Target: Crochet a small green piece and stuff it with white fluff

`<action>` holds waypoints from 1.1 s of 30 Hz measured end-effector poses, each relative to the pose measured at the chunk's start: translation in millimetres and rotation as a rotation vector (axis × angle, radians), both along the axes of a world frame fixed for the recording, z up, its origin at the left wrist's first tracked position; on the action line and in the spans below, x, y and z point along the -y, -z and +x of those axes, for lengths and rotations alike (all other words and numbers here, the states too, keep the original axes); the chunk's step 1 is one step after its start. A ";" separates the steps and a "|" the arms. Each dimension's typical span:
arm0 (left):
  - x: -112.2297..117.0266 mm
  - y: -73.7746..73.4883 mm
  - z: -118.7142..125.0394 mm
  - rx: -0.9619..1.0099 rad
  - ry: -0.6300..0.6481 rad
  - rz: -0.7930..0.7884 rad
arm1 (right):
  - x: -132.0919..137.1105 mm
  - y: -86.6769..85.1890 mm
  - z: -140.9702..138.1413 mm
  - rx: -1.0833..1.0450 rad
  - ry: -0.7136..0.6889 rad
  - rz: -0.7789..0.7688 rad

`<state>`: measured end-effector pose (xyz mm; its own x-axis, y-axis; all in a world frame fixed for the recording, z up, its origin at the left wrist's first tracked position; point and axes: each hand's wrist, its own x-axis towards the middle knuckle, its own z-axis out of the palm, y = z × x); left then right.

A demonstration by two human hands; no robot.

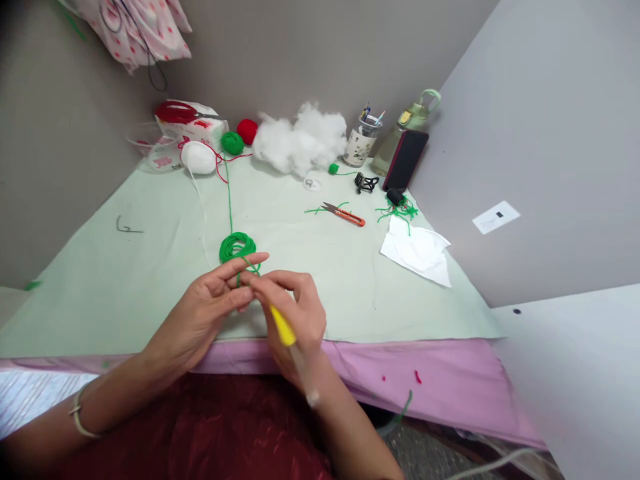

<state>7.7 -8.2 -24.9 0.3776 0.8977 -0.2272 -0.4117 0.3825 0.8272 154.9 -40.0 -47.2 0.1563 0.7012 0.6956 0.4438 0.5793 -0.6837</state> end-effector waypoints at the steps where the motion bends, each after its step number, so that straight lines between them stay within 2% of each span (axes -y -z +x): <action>1: -1.2 -0.3 -0.4 0.036 0.032 -0.045 | 0.8 0.6 0.9 0.050 0.024 0.039; 3: -4.5 -1.4 -2.5 0.106 0.080 -0.131 | 0.8 -0.8 3.4 0.020 0.042 0.035; 6: -7.8 -3.4 -6.2 0.117 0.051 -0.149 | -2.5 -5.4 6.3 -0.258 -0.038 -0.114; 8: -7.1 -4.4 -6.8 0.058 0.015 -0.093 | -5.2 -6.5 6.5 -0.381 -0.137 -0.185; 10: -4.3 -4.6 -6.0 -0.009 -0.001 -0.021 | -7.0 -5.2 5.9 -0.398 -0.204 -0.227; 15: 1.1 -2.9 -6.1 -0.149 -0.020 0.099 | -8.1 -0.9 7.9 -0.510 -0.243 -0.307; 19: 0.6 -2.3 -8.3 -0.196 -0.032 0.142 | -6.3 -3.5 10.4 -0.556 -0.263 -0.301; 21: 0.3 -2.3 -9.1 -0.199 -0.042 0.162 | -3.1 -6.7 10.8 -0.492 -0.245 -0.273; 24: 1.5 -1.5 -9.4 -0.246 -0.058 0.213 | 2.6 -10.9 10.2 -0.261 -0.168 -0.206; 29: 5.2 1.7 -5.6 -0.310 -0.136 0.283 | 4.8 -3.2 5.3 0.249 -0.043 0.108; 31: 4.7 2.3 -3.9 -0.210 -0.088 0.195 | 3.6 2.8 3.4 0.369 0.051 0.201; 33: 2.1 1.7 -3.7 -0.066 0.011 0.033 | 2.9 5.5 3.0 0.368 0.090 0.217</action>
<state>3.9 -10.4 -26.6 0.3727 0.9008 -0.2227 -0.3518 0.3592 0.8644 157.9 -42.9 -52.7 -0.0753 0.5278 0.8460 0.6903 0.6398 -0.3377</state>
